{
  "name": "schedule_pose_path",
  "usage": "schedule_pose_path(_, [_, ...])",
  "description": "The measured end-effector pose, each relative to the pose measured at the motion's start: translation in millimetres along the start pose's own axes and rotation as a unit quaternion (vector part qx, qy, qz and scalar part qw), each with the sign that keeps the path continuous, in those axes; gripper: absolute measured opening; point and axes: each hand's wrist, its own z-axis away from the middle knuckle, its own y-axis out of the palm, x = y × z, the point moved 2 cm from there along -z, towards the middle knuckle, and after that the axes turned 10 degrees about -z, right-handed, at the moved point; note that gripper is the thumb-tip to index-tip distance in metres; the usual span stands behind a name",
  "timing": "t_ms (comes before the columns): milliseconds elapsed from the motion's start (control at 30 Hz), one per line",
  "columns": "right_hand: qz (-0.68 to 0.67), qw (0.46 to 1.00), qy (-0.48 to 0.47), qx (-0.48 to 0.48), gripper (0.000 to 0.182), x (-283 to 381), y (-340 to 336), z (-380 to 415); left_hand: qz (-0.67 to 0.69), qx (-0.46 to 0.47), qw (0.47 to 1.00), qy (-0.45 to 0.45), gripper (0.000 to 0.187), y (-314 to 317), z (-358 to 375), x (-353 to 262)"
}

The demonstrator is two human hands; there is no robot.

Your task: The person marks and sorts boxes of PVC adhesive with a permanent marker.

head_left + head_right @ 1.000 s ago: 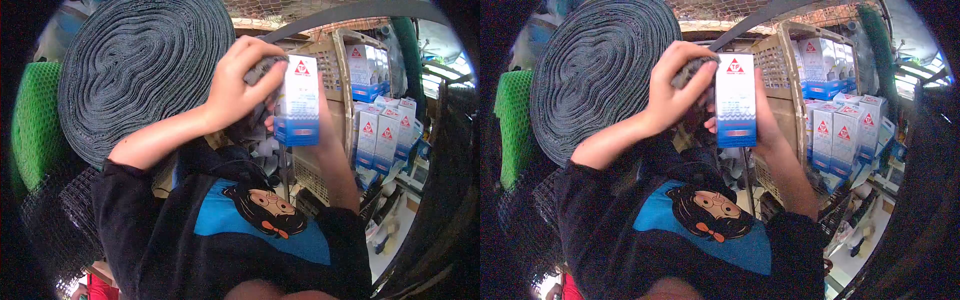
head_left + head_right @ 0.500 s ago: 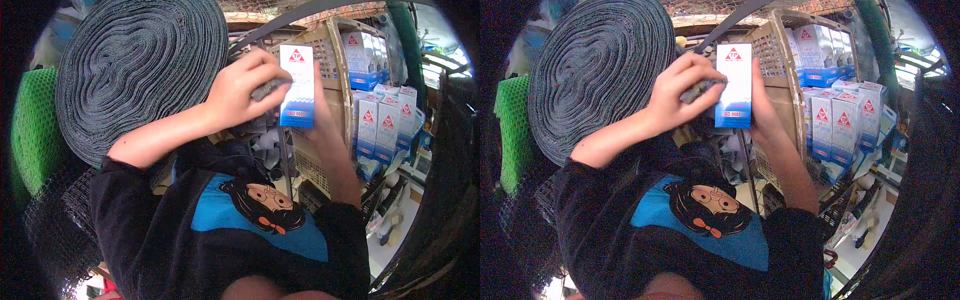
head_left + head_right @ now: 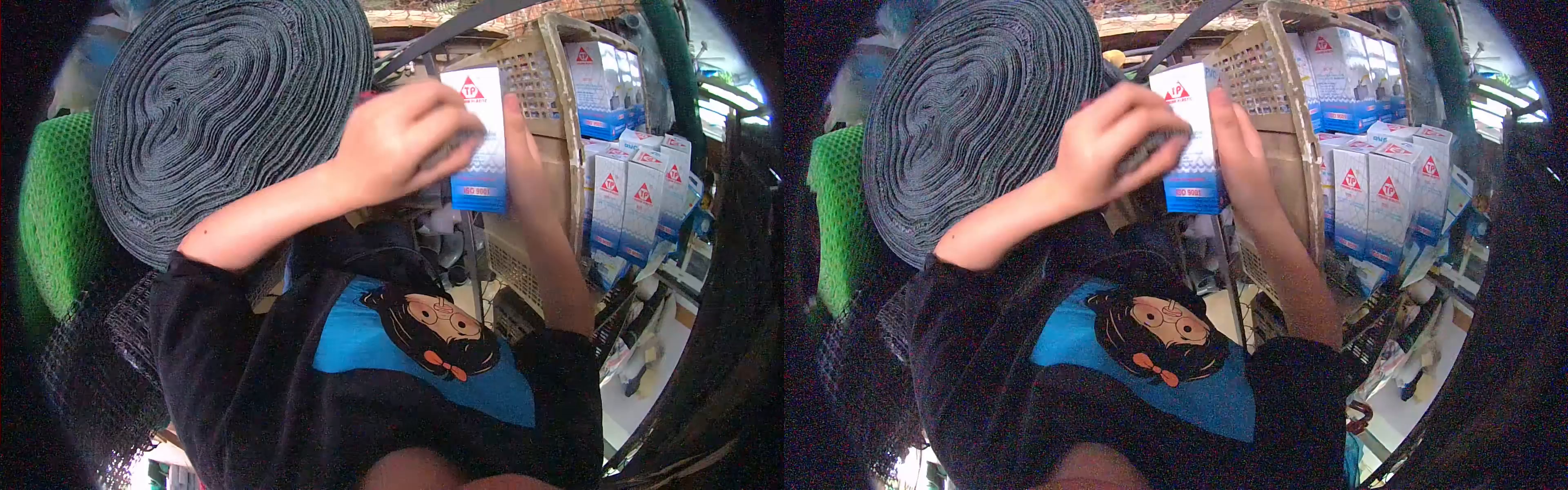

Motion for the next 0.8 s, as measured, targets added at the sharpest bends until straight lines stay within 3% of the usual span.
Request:
schedule_pose_path(100, [-0.005, 0.998, 0.051, 0.025, 0.047, -9.1, 0.0, 3.4, -0.004, 0.004, 0.992, -0.126, 0.019, -2.9, -4.7, 8.4])
schedule_pose_path(267, [-0.009, 1.000, 0.014, 0.020, 0.043, -5.4, 8.5, 9.1, 0.001, -0.013, 0.992, -0.125, 0.019, 1.0, -1.8, 9.5])
schedule_pose_path(633, [-0.044, 0.998, 0.040, -0.013, 0.042, -7.9, 6.5, 10.2, 0.060, 0.003, 0.998, 0.006, 0.021, 4.0, 5.6, -4.3])
schedule_pose_path(800, [0.003, 1.000, 0.005, 0.003, 0.043, -3.9, 1.6, 8.0, 0.092, 0.013, 0.991, 0.100, 0.026, 7.3, 13.0, -14.4])
